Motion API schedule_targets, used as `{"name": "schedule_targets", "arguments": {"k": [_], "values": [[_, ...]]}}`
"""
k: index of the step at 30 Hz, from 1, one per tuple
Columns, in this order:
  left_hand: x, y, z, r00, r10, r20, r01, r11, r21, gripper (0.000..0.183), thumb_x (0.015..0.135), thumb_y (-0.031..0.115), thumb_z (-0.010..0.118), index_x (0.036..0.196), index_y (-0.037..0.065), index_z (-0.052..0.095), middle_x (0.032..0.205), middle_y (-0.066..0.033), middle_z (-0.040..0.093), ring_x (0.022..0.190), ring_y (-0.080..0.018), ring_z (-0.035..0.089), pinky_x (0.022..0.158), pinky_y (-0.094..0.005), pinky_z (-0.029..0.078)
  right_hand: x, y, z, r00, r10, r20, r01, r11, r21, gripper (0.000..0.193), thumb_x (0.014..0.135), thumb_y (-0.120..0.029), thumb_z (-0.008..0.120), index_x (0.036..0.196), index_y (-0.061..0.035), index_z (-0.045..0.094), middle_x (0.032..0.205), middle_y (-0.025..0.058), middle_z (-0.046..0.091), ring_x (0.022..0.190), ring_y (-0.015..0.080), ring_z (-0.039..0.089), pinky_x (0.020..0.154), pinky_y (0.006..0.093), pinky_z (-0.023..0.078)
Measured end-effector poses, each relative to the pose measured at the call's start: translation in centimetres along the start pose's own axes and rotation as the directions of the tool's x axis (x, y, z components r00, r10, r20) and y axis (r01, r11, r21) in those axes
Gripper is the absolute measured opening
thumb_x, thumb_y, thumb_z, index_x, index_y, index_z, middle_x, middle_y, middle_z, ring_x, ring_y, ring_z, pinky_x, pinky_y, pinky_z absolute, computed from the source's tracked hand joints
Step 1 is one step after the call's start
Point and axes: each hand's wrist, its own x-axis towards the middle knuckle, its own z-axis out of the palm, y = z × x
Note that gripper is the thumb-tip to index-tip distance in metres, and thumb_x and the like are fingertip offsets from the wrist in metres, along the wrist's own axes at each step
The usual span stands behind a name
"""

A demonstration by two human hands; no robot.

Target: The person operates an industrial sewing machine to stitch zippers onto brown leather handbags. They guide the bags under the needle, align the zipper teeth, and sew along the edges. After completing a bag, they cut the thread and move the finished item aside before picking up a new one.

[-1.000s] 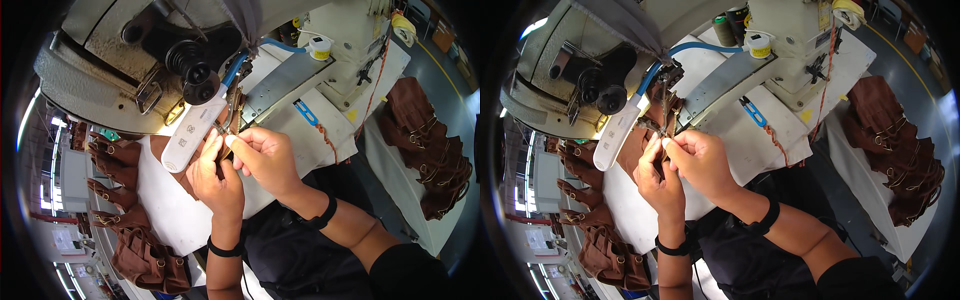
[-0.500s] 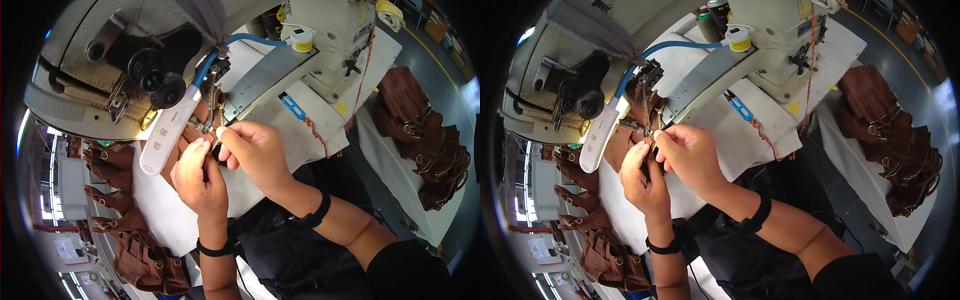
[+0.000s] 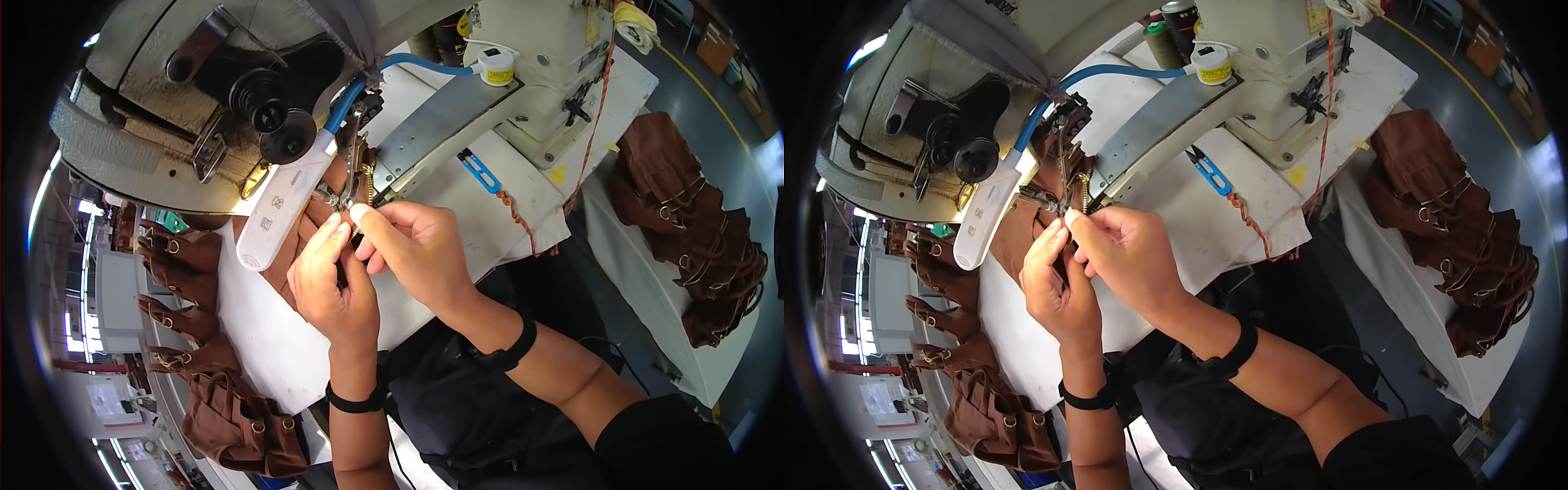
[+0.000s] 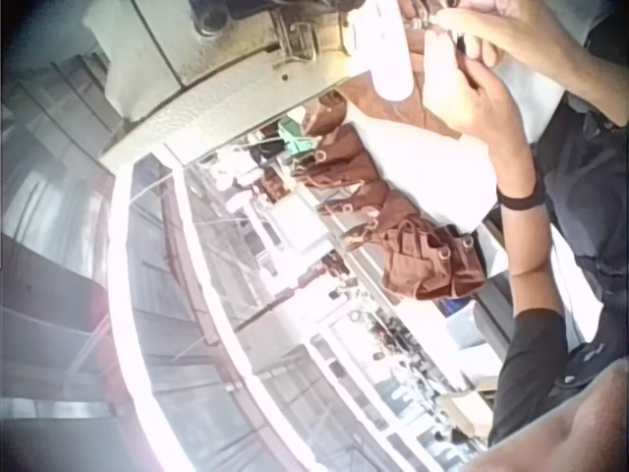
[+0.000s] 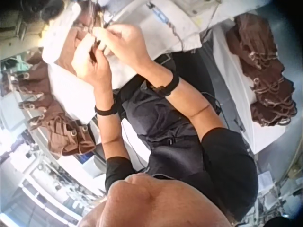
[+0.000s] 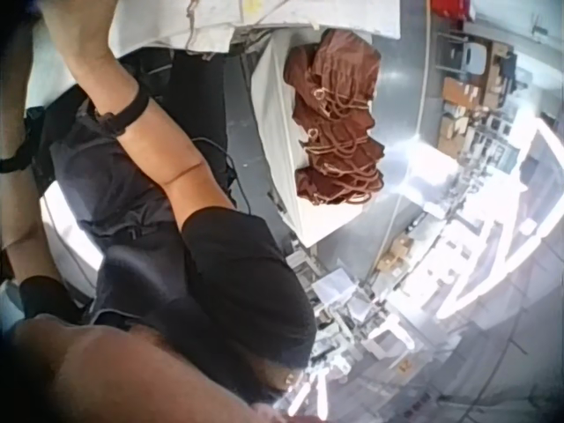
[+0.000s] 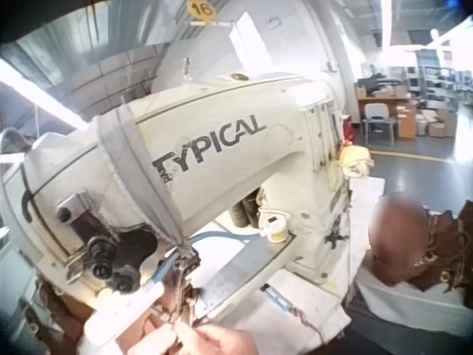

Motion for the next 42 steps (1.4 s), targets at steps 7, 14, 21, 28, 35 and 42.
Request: {"name": "schedule_targets", "arguments": {"k": [7, 14, 21, 28, 35, 42], "values": [[0.0, 0.4, 0.4, 0.999, -0.016, -0.033, 0.016, 1.0, -0.006, 0.027, 0.088, -0.007, 0.073, 0.111, 0.005, 0.075, 0.117, -0.0097, 0.078, 0.108, -0.023, 0.074, 0.095, -0.0345, 0.049, 0.3, 1.3, 0.8, 0.996, -0.025, -0.08, 0.033, 0.995, 0.099, 0.025, 0.101, -0.018, 0.069, 0.084, 0.0006, 0.071, 0.067, 0.0014, 0.068, 0.057, 0.0046, 0.06, 0.053, 0.022, 0.047], [0.1, 0.3, 0.4, 0.998, -0.036, -0.051, 0.033, 0.998, -0.058, 0.024, 0.087, -0.005, 0.075, 0.109, 0.006, 0.078, 0.112, -0.0085, 0.08, 0.1, -0.022, 0.075, 0.092, -0.0329, 0.049, 0.1, 0.9, 0.8, 0.997, -0.004, -0.081, 0.007, 0.999, 0.032, 0.024, 0.102, -0.017, 0.069, 0.084, -0.0006, 0.07, 0.068, -0.0011, 0.066, 0.06, 0.0021, 0.058, 0.054, 0.021, 0.045], [0.5, 0.1, 0.2, 0.998, -0.038, -0.053, 0.039, 0.999, 0.008, 0.023, 0.088, -0.005, 0.075, 0.108, 0.005, 0.078, 0.11, -0.0088, 0.08, 0.102, -0.0229, 0.075, 0.095, -0.0352, 0.049, 0.4, 0.6, 1.3, 0.988, -0.112, -0.11, 0.103, 0.99, -0.092, 0.026, 0.101, -0.012, 0.069, 0.079, 0.0009, 0.068, 0.065, -0.0004, 0.067, 0.059, 0.0022, 0.058, 0.053, 0.0225, 0.046], [0.7, 0.3, 0.1, 0.999, 0.01, -0.034, -0.008, 0.997, 0.074, 0.024, 0.088, -0.005, 0.074, 0.109, 0.006, 0.077, 0.108, -0.0094, 0.079, 0.103, -0.0242, 0.074, 0.097, -0.0372, 0.05, 1.4, 1.6, 1.1, 0.94, -0.314, -0.136, 0.264, 0.918, -0.297, 0.031, 0.097, -0.012, 0.073, 0.07, -0.001, 0.062, 0.058, 0.0047, 0.064, 0.052, 0.005, 0.053, 0.049, 0.0268, 0.043], [1.0, 0.2, 0.1, 0.998, 0.048, -0.03, -0.044, 0.991, 0.123, 0.026, 0.086, -0.006, 0.073, 0.109, 0.006, 0.077, 0.107, -0.0088, 0.079, 0.102, -0.0252, 0.074, 0.095, -0.0385, 0.052, 2.1, 0.7, 0.3, 0.895, -0.445, -0.019, 0.349, 0.725, -0.594, 0.04, 0.095, -0.012, 0.073, 0.063, -0.0047, 0.052, 0.052, 0.0064, 0.055, 0.043, 0.0136, 0.046, 0.044, 0.033, 0.038], [1.4, 0.1, -0.4, 0.995, 0.098, -0.011, -0.096, 0.986, 0.134, 0.023, 0.087, -0.01, 0.072, 0.105, 0.003, 0.075, 0.108, -0.0111, 0.079, 0.099, -0.0258, 0.075, 0.09, -0.035, 0.053, 2.9, -0.5, -1.4, 0.868, -0.492, 0.075, 0.463, 0.743, -0.484, 0.015, 0.1, -0.012, 0.07, 0.091, -0.0006, 0.068, 0.056, -0.0037, 0.058, 0.05, 0.0005, 0.047, 0.047, 0.0228, 0.037]]}}
